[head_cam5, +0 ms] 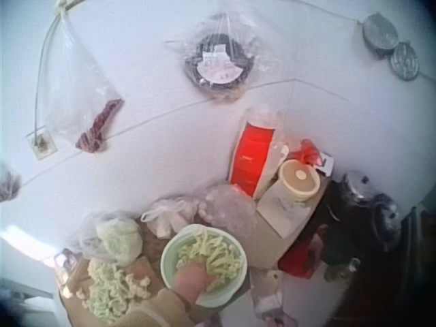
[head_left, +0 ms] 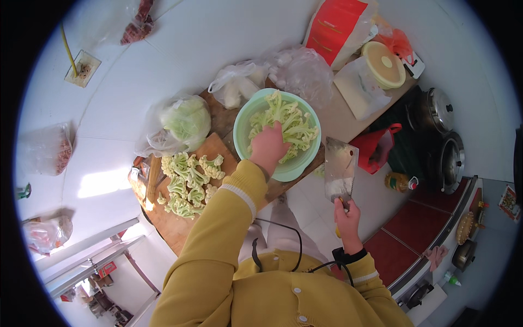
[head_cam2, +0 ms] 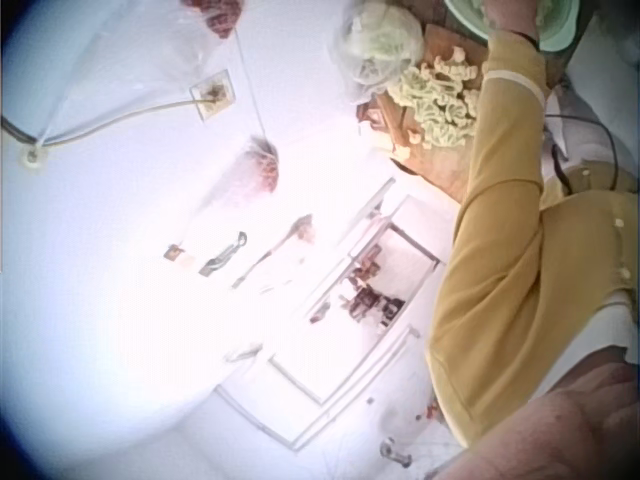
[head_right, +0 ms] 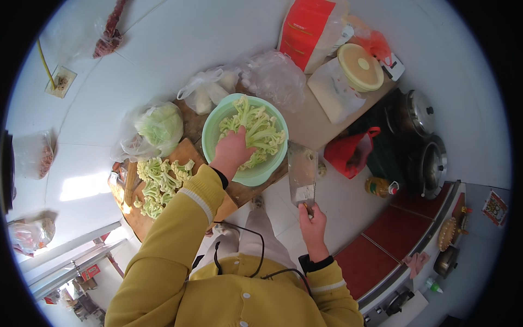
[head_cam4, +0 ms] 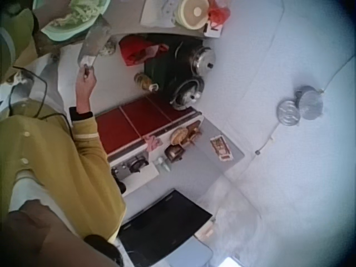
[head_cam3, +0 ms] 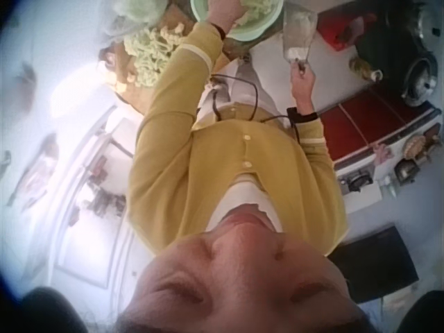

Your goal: The person removes a whole cauliflower from a plastic bag and places it on a wooden cutting board. Using a cleaver, they cut the cauliflower into florets and trim the stems, placing the pieces into a green colander. They then fill a frying pan with water at the sink and return to continue chopping the remaining cauliflower.

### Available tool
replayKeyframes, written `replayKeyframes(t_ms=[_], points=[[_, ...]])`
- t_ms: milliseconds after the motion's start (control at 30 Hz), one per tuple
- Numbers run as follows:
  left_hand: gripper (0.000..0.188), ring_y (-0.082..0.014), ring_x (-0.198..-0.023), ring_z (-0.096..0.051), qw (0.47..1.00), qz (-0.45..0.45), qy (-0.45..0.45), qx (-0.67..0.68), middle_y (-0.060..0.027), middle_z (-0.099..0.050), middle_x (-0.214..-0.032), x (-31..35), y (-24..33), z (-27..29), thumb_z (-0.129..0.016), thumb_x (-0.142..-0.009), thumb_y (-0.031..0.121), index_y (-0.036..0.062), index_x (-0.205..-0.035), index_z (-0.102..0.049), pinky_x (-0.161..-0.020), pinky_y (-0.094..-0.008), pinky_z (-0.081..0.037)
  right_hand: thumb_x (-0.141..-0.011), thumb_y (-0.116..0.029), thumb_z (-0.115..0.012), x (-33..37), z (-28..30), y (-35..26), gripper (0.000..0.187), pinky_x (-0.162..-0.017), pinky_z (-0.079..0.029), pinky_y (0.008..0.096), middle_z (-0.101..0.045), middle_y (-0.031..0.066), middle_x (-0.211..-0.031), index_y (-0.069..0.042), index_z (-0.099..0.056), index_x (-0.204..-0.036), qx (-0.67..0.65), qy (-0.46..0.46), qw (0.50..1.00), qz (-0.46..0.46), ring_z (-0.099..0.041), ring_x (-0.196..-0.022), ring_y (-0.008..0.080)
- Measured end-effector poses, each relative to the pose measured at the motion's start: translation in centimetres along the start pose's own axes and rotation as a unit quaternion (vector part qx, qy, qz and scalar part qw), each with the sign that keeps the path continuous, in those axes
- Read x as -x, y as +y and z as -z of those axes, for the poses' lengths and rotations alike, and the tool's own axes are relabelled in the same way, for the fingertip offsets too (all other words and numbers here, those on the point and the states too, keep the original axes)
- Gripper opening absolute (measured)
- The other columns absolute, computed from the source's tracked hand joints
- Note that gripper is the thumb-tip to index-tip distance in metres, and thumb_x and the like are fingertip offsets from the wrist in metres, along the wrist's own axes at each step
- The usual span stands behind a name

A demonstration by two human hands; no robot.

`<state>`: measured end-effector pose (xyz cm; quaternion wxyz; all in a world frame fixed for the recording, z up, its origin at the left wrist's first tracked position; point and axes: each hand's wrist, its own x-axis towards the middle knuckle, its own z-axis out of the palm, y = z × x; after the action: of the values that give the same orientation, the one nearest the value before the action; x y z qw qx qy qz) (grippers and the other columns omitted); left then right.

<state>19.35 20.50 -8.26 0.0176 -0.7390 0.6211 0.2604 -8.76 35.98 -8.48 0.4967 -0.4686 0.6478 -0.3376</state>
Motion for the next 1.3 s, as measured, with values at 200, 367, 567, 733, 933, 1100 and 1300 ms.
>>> replayKeyframes(t_ms=[200, 367, 567, 733, 933, 1100, 1300], points=[[0.056, -0.0418, -0.088, -0.065, 0.998, -0.023, 0.031, 0.043, -0.0225, -0.065, -0.101, -2.7, -1.3, -1.4, -0.073, -0.082, 0.034, 0.0032, -0.121, -0.047, -0.079, -0.0472, -0.054, -0.096, -0.011, -0.061, 0.3, 0.6, -0.3, 0.011, -0.045, -0.037, 0.022, -0.053, -0.0034, -0.063, -0.001, -0.061, -0.093, -0.094, 0.004, 0.995, -0.014, -0.044, -0.049, 0.0035], [0.041, -0.0287, -0.093, -0.067, 0.936, -0.008, 0.09, 0.34, -0.0131, -0.065, -0.111, 2.5, -5.7, 1.9, -0.069, -0.088, 0.02, 0.006, -0.122, -0.05, -0.077, -0.0403, -0.056, -0.096, -0.01, -0.061, -0.6, 0.5, -0.8, 0.01, -0.044, -0.036, 0.0218, -0.051, -0.0033, -0.061, -0.001, -0.059, -0.091, -0.106, 0.026, 0.994, 0.024, -0.044, -0.048, 0.0036], [0.046, -0.0223, -0.106, -0.062, 0.67, 0.027, 0.041, 0.741, -0.0052, -0.06, -0.123, 12.5, -12.3, 3.6, -0.065, -0.091, 0.008, 0.0096, -0.134, -0.049, -0.086, -0.0379, -0.054, -0.097, -0.013, -0.061, -1.7, -1.7, -3.5, 0.013, -0.044, -0.035, 0.0227, -0.048, -0.0024, -0.058, -0.003, -0.056, -0.089, -0.139, 0.026, 0.988, 0.057, -0.043, -0.047, 0.0047], [0.039, -0.0295, -0.115, -0.059, 0.539, -0.036, 0.082, 0.837, -0.0088, -0.058, -0.129, 22.3, -21.1, 1.0, -0.054, -0.099, 0.028, 0.0081, -0.133, -0.051, -0.094, -0.0488, -0.05, -0.097, -0.013, -0.061, -0.5, -6.5, -5.9, 0.016, -0.045, -0.035, 0.0231, -0.049, -0.0021, -0.058, -0.003, -0.055, -0.086, -0.115, -0.042, 0.988, 0.098, -0.043, -0.047, 0.0053], [0.049, -0.0298, -0.122, -0.056, 0.44, 0.007, 0.178, 0.88, -0.0086, -0.055, -0.135, 36.5, -30.2, -1.3, -0.062, -0.095, 0.026, 0.0113, -0.138, -0.046, -0.099, -0.0483, -0.05, -0.096, -0.014, -0.063, 5.2, -15.7, -7.9, 0.015, -0.047, -0.034, 0.0233, -0.052, -0.0024, -0.063, -0.002, -0.059, -0.089, -0.079, -0.145, 0.976, 0.139, -0.044, -0.051, 0.0044], [0.045, -0.0293, -0.116, -0.06, 0.435, 0.044, 0.26, 0.861, -0.0114, -0.058, -0.13, 47.0, -38.1, -3.0, -0.064, -0.093, 0.008, 0.0075, -0.135, -0.048, -0.096, -0.0453, -0.054, -0.092, -0.017, -0.069, 11.4, -23.5, -7.5, 0.021, -0.051, -0.039, 0.0218, -0.061, 0.0002, -0.079, 0.002, -0.064, -0.1, -0.029, -0.198, 0.977, 0.068, -0.049, -0.059, 0.0033], [0.048, -0.0241, -0.113, -0.063, 0.512, 0.219, 0.286, 0.78, -0.0088, -0.059, -0.129, 50.4, -43.4, -4.9, -0.06, -0.095, 0.01, 0.0081, -0.14, -0.044, -0.09, -0.0371, -0.057, -0.088, -0.017, -0.072, 17.5, -29.5, -8.2, 0.025, -0.06, -0.048, 0.0295, -0.065, 0.006, -0.077, 0.003, -0.063, -0.101, 0.091, -0.218, 0.96, 0.151, -0.058, -0.065, 0.011]])
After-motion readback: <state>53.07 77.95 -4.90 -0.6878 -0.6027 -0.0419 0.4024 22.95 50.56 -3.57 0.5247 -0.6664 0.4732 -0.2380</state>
